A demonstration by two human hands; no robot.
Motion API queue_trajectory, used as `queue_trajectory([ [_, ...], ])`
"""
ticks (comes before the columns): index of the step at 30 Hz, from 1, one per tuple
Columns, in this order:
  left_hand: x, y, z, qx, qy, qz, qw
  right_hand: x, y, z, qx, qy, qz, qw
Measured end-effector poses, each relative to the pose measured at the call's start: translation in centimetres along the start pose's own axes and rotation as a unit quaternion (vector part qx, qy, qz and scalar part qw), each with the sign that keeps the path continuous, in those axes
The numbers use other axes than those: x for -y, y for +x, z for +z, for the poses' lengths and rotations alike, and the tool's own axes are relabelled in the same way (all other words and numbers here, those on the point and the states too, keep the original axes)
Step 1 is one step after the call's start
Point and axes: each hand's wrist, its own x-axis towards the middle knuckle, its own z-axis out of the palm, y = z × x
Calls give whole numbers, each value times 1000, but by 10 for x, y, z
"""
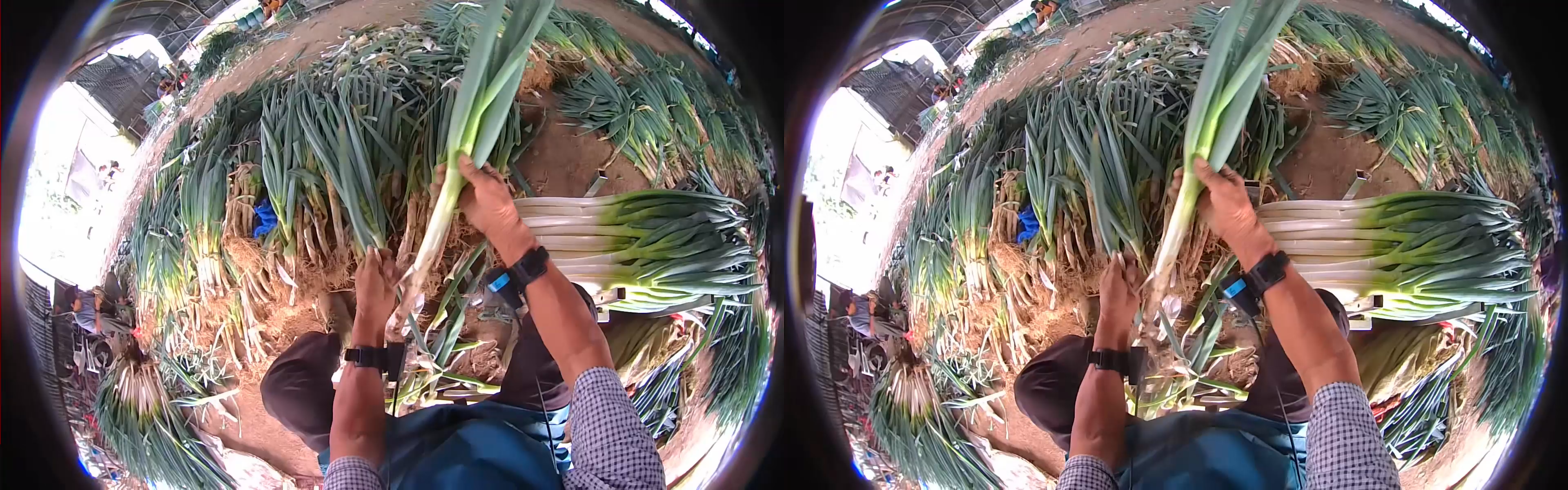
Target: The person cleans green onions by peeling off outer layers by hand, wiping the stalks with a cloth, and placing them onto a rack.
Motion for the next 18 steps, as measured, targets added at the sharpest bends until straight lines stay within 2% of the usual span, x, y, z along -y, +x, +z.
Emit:
queue_trajectory([
  [3, 17, -10, -38, -87, 282, -58, 954, 18, 13, -12, -6, 4, -57, 998],
  [5, 36, -28, -73, -88, 501, -100, 855, 31, 17, -17, -26, 2, -78, 997],
  [7, 69, -50, -141, -58, 639, -122, 757, 33, 23, -22, -43, -5, -99, 994],
  [9, 107, -78, -216, -26, 700, -79, 710, 49, 25, -26, -34, -7, -125, 991],
  [11, 128, -83, -256, -44, 708, 75, 701, 58, 28, -27, -32, 41, -130, 990],
  [13, 66, -72, -159, -158, 752, -59, 637, 58, 27, -29, -59, 17, -133, 989],
  [15, 32, -56, -90, -146, 683, 152, 699, 51, 26, -28, -56, 7, -131, 990],
  [17, 1, -57, 10, -90, 726, 229, 642, 41, 29, -26, -53, 9, -138, 989],
  [18, 7, -49, 33, -86, 749, 292, 588, 38, 28, -22, -44, 4, -130, 991],
])
